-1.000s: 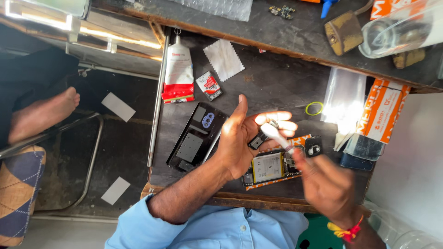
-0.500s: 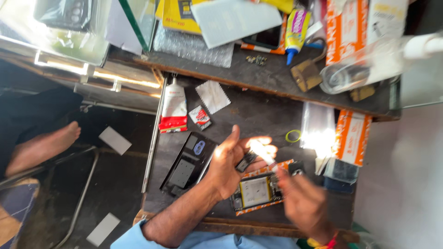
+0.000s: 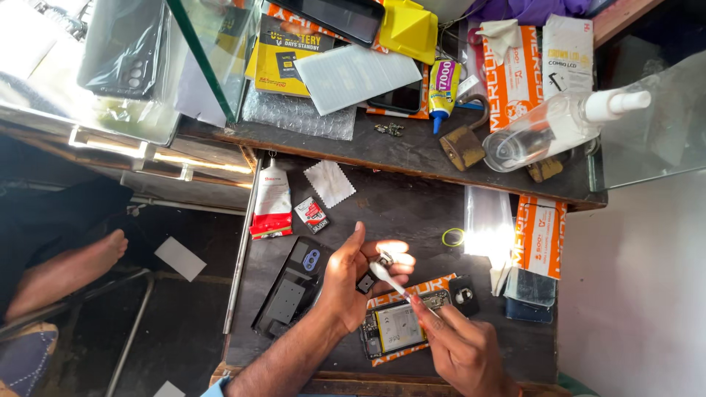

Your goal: The person cleans and reassembles internal mobile phone components using a toothbrush and a small tool to apply paste and fit a circuit board into a housing.

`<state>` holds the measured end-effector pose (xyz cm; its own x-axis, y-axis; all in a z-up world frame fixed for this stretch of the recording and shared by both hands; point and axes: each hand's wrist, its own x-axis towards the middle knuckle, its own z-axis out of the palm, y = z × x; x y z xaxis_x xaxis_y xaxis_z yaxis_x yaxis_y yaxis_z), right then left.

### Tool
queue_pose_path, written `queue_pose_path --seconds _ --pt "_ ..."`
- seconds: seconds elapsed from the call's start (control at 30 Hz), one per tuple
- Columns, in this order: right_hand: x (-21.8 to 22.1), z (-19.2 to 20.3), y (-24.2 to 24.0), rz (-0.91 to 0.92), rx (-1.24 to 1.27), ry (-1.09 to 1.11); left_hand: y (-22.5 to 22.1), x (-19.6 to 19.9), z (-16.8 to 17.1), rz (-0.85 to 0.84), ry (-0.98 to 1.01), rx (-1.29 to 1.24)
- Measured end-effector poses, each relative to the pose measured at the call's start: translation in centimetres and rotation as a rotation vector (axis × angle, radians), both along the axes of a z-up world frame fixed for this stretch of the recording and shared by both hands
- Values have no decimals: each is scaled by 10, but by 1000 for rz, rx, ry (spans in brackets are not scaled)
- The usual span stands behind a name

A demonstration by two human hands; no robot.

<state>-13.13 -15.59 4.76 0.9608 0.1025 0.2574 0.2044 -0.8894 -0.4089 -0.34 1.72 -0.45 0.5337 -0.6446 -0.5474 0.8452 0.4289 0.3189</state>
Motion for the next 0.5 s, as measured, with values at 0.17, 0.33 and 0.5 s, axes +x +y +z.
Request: queue_pose_path --seconds 0.17,0.33,0.5 --pt "4 12 -5 -27 109 -3 0 1 -1 18 -64 -56" --pt "10 18 4 -22 149 28 5 1 0 -4 -124 -86" --pt "15 18 4 2 81 13 5 4 -5 47 -168 -184"
